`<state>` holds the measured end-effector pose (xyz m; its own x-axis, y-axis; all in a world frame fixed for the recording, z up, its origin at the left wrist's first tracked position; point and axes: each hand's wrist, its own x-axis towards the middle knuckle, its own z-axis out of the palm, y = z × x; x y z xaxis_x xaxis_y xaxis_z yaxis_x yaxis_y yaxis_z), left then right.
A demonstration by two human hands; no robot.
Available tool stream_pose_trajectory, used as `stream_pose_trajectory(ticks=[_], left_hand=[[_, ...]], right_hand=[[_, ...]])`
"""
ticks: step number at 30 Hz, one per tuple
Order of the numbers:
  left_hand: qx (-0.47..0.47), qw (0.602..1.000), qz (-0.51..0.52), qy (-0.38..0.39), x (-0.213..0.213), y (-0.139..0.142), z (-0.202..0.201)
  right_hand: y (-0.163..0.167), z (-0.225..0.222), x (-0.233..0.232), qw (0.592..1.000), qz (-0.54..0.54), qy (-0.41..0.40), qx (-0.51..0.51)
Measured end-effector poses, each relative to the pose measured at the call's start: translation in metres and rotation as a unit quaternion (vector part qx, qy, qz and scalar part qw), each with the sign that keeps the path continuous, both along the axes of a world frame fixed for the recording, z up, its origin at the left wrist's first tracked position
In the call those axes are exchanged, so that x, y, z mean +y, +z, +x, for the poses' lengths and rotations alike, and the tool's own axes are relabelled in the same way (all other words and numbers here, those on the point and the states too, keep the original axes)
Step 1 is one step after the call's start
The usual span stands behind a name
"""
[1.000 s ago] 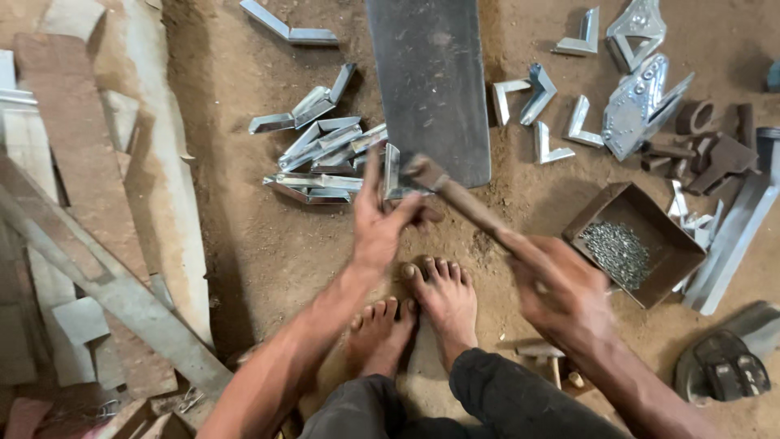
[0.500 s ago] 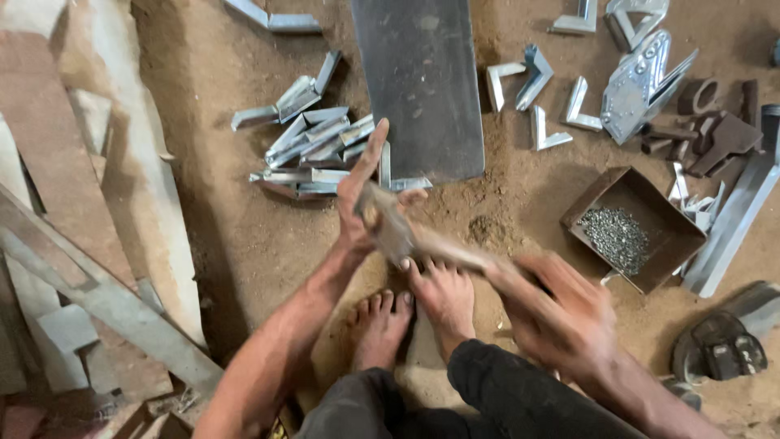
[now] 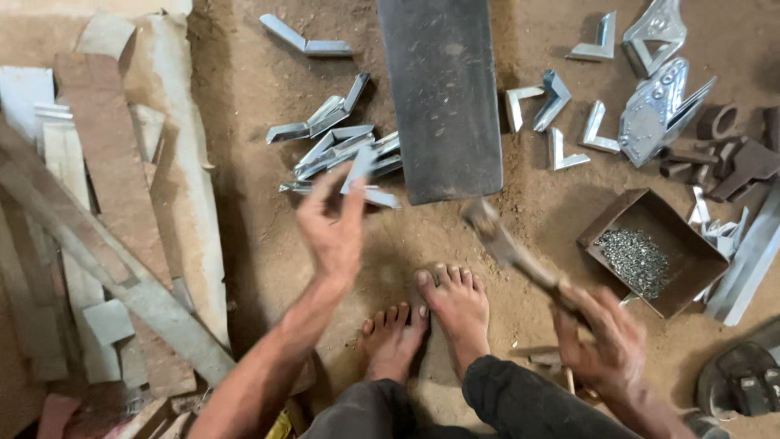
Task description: The person repeatedly picks up small L-shaped metal brackets and hammers them on a flat metal plate to bend or flatten them. The person handles the brackets one at a time, striking each with a hammer and placing the finished pieces aside.
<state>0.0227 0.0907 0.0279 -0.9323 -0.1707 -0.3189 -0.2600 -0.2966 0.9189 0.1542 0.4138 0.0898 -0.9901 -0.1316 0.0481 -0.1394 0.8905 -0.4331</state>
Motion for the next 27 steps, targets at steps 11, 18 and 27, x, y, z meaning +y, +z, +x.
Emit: stream_pose_trajectory(ticks=[11, 18, 27], left_hand=[[0.111, 0.695, -0.707, -0.070, -0.095, -0.024, -0.073], [0.311, 0.820, -0.474, -0.078, -0.093, 0.028, -0.045], [0.190, 0.947, 0.196, -0.170, 0.025, 0.071, -0.006]], right_hand=[[-0.027, 0.023, -0.018, 0.966, -0.117, 0.005, -0.231], [0.011, -0.080, -0.053, 0.978, -0.103, 0.071, -0.166], [0.033, -0.121, -0.119, 0.966, -0.085, 0.072, -0.234]])
